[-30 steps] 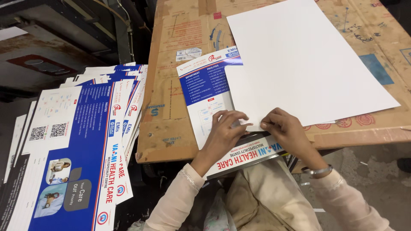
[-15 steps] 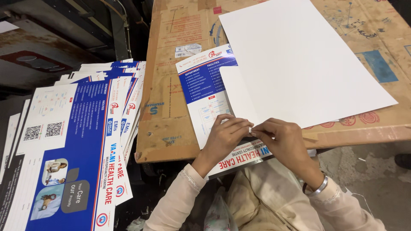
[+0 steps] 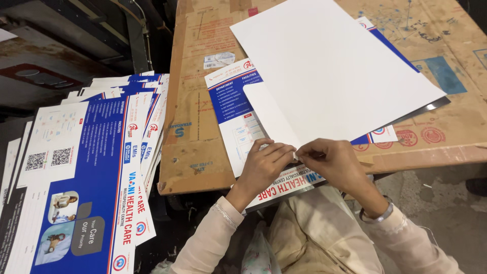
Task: The person folds printed sheets of paper in half and then folds the edges inward to create a smaller, compact packet. They repeat this process for multiple sheets, stacking the finished items on the table.
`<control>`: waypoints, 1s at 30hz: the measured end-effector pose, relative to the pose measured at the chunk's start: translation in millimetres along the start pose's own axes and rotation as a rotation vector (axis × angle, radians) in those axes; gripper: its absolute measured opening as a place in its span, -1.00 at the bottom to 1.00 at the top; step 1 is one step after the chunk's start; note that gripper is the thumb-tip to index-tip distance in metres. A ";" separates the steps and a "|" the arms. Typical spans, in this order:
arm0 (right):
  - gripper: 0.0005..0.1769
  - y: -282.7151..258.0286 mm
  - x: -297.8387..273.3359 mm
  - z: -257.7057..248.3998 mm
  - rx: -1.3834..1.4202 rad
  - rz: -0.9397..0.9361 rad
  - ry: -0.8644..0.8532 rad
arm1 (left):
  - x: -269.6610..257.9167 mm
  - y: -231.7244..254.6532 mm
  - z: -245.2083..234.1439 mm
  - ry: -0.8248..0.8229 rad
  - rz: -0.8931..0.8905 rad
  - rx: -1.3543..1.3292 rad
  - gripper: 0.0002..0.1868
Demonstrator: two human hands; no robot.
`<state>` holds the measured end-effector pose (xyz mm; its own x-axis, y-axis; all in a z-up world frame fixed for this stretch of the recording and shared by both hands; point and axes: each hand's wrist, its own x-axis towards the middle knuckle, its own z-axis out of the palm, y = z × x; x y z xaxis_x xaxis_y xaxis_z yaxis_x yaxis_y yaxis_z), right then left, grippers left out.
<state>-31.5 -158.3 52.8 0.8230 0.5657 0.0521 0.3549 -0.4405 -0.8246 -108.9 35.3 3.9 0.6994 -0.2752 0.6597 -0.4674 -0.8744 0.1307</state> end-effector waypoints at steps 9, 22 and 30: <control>-0.86 -3.8 -12.4 9.6 -0.039 -0.084 0.102 | 0.8 0.3 -0.1 -0.012 -0.016 -0.005 -0.92; -0.81 51.0 -26.3 -26.2 -0.325 0.037 0.346 | -1.5 0.5 3.0 0.026 -0.034 -0.026 -0.86; -0.72 82.3 -89.4 -67.8 -0.738 -0.203 0.739 | 1.8 -0.2 4.7 0.054 -0.035 -0.012 -0.89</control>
<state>-45.7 -292.4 18.5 0.6955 0.2211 0.6836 0.4926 -0.8395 -0.2296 -104.9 33.1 1.5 0.6853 -0.2228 0.6934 -0.4502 -0.8779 0.1628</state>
